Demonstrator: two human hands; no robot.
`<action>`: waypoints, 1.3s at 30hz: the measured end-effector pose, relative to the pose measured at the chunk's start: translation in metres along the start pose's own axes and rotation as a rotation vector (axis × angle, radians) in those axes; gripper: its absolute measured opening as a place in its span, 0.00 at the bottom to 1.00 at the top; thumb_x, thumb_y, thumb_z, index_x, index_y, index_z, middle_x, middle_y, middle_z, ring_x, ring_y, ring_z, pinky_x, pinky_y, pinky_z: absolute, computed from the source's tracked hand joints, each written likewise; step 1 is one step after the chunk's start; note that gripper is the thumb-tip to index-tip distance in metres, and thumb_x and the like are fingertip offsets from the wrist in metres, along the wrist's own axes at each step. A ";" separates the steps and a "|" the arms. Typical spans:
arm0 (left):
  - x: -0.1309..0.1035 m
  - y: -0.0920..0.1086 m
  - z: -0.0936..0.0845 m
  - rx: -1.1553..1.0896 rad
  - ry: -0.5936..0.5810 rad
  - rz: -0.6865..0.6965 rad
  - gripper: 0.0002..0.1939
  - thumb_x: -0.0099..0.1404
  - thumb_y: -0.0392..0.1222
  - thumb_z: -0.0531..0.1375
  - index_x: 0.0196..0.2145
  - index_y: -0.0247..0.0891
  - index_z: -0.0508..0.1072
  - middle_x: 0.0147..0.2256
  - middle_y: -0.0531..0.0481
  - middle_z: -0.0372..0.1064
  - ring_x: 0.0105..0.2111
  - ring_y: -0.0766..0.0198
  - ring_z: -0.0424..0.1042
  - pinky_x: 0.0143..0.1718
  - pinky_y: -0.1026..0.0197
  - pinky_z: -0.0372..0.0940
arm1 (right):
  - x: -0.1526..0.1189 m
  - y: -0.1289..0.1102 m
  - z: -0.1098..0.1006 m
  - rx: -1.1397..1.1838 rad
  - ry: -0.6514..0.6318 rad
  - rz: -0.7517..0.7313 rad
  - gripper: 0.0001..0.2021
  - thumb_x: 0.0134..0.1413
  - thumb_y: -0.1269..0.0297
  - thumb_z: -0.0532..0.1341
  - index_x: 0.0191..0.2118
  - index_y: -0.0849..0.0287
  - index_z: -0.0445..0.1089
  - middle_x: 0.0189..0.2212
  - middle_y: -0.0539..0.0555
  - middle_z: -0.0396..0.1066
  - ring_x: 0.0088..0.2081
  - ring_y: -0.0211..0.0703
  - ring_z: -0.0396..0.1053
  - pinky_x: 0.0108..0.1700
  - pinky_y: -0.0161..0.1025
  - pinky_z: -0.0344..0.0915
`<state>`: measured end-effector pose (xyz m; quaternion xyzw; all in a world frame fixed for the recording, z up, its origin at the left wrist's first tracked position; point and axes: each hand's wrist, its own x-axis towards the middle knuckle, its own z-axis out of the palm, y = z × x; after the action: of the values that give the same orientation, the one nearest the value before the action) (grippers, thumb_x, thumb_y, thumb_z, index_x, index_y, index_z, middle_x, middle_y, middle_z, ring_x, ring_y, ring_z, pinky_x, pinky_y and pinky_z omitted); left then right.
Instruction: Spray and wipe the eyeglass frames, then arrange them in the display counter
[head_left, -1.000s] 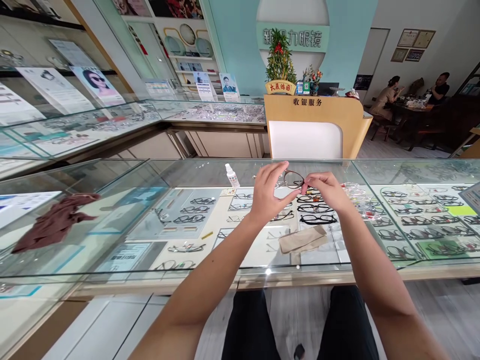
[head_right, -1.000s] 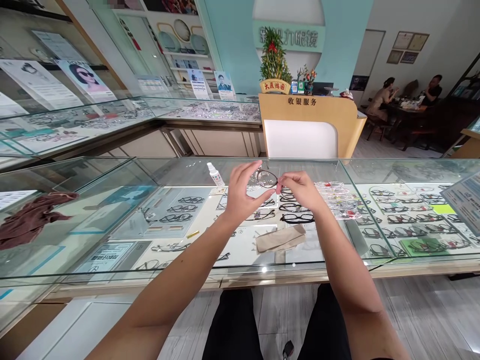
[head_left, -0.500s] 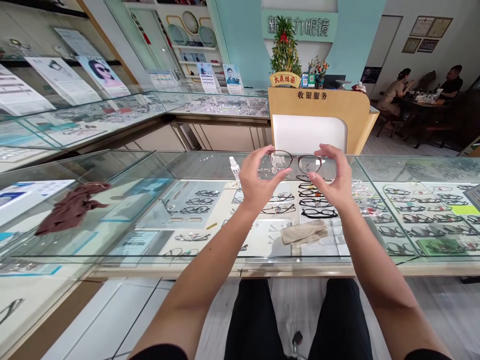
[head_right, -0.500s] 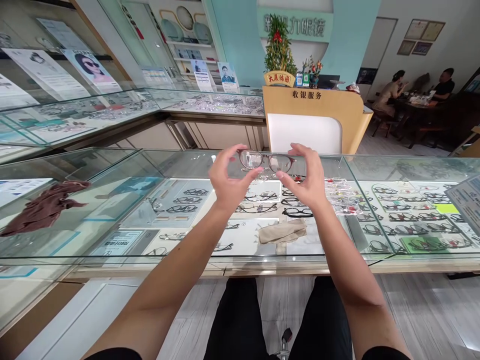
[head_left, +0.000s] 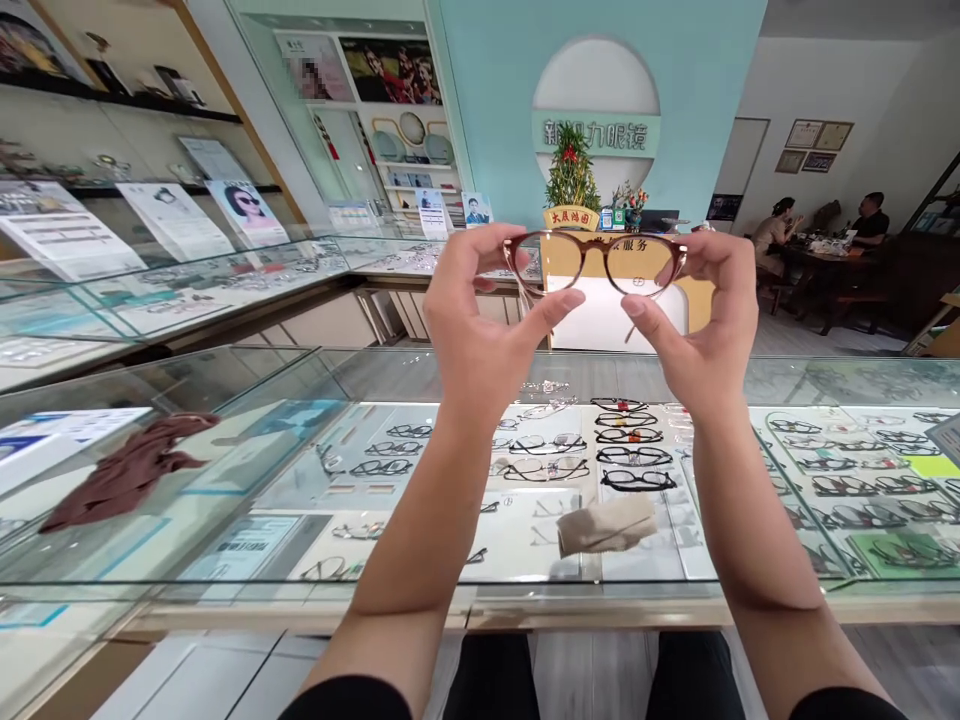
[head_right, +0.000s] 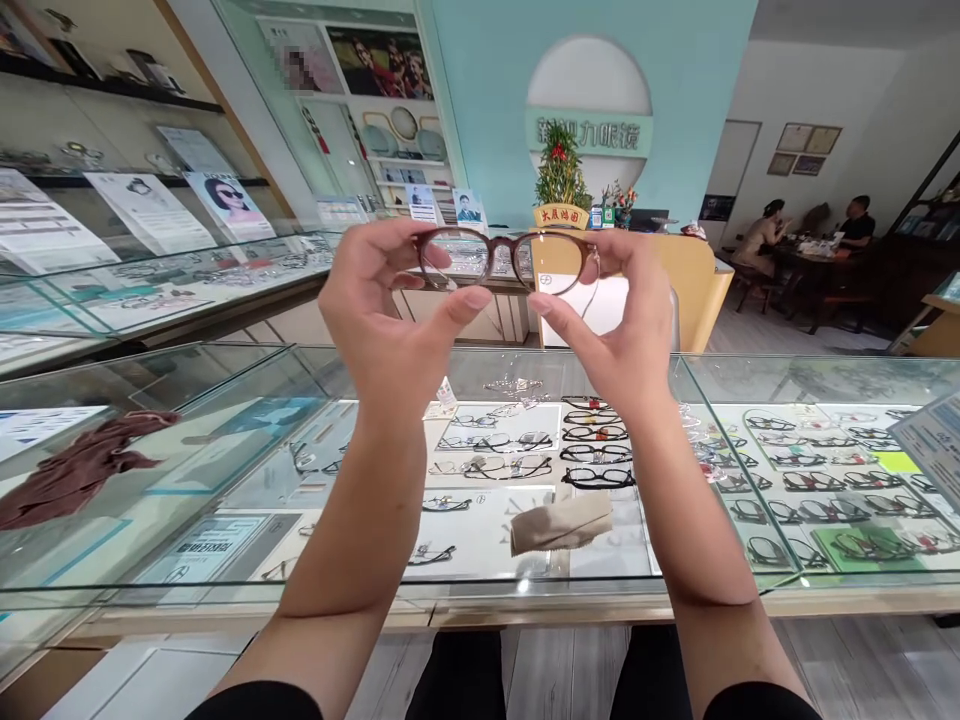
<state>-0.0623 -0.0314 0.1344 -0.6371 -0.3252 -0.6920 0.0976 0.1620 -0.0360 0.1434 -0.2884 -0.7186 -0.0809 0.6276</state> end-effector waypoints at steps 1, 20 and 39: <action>-0.002 0.002 -0.002 -0.016 -0.025 -0.006 0.30 0.63 0.68 0.72 0.56 0.51 0.76 0.48 0.48 0.77 0.51 0.51 0.79 0.51 0.47 0.75 | -0.001 0.001 -0.001 0.007 0.003 -0.004 0.27 0.70 0.38 0.62 0.64 0.48 0.64 0.49 0.57 0.72 0.57 0.56 0.75 0.63 0.61 0.72; -0.006 0.005 -0.015 -0.055 -0.036 -0.027 0.32 0.61 0.64 0.75 0.60 0.60 0.79 0.51 0.48 0.75 0.49 0.51 0.77 0.49 0.45 0.77 | -0.005 -0.009 -0.012 -0.090 -0.039 0.048 0.21 0.67 0.45 0.68 0.58 0.49 0.76 0.47 0.57 0.77 0.49 0.52 0.75 0.53 0.54 0.75; -0.008 0.000 -0.010 -0.078 -0.066 -0.073 0.26 0.65 0.60 0.73 0.58 0.51 0.81 0.49 0.48 0.82 0.46 0.54 0.83 0.43 0.53 0.78 | -0.012 -0.031 -0.008 -0.281 0.146 -0.082 0.23 0.72 0.48 0.64 0.68 0.43 0.71 0.49 0.59 0.75 0.55 0.59 0.75 0.57 0.66 0.77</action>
<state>-0.0694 -0.0394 0.1269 -0.6507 -0.3241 -0.6857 0.0365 0.1536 -0.0689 0.1409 -0.3372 -0.6638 -0.2270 0.6278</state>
